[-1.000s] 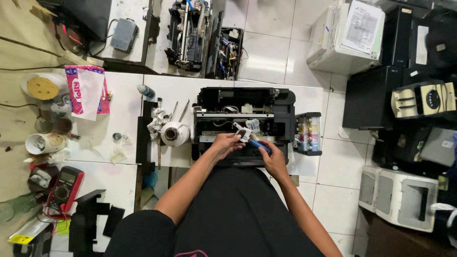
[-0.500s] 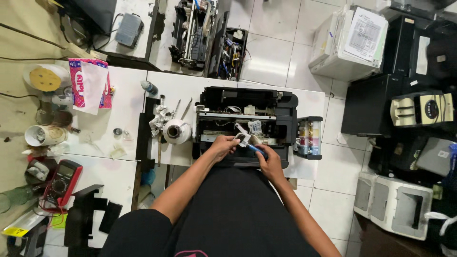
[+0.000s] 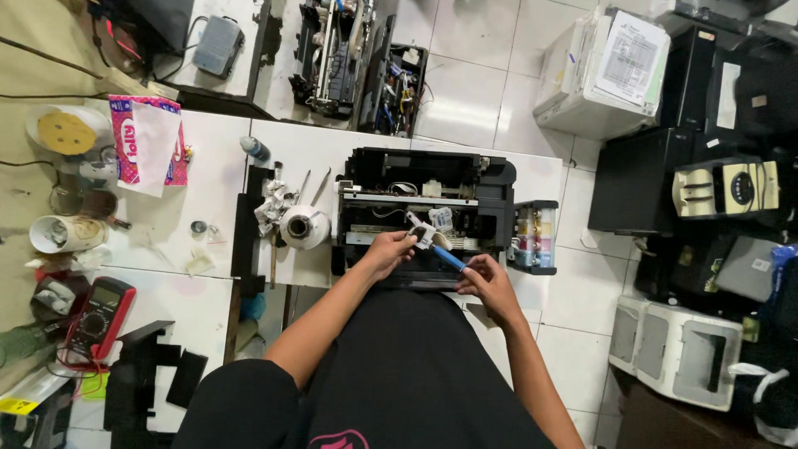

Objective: The person cleans the internal components of an open printer using a blue-handled brush and a white cloth. They repeatedly brush and wipe various parts inside the printer, occasionally switching between the brush and the cloth to remove dust and debris.

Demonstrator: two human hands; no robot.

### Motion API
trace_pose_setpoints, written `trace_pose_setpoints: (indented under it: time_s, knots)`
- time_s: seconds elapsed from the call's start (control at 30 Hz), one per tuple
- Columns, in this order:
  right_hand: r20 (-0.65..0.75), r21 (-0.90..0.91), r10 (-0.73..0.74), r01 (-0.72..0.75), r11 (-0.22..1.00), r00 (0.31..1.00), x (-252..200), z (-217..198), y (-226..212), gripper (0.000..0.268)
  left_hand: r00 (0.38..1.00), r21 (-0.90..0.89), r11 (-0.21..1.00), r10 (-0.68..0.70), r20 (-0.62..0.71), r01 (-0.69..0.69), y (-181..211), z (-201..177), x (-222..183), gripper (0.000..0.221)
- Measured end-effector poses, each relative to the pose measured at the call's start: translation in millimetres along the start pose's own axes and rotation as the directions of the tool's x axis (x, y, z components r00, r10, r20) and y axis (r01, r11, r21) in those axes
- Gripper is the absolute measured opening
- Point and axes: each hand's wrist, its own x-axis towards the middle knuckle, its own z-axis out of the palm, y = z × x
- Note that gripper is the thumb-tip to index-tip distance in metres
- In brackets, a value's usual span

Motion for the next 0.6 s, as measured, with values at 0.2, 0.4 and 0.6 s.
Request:
trace_pose_setpoints:
  time_s: [0.2,0.4,0.6]
  knots:
    - [-0.061,0.023,-0.027,0.028,0.999,0.998,5.3,0.1,5.0,0.016,1.000,0.008,1.000,0.000,0.013,0.000,-4.7,-7.6,0.2,0.052]
    - [0.004,-0.151,-0.048,0.048,0.987,0.999,1.4,1.7,-13.5,0.020,0.999,-0.010,1.000,-0.022,0.023,0.023,-5.1,-9.8,4.4,0.050]
    - [-0.029,-0.268,-0.118,0.106,0.957,0.993,-8.2,10.5,-29.1,0.025,1.000,-0.015,1.000,-0.019,0.024,0.019,0.4,-7.1,-6.3,0.047]
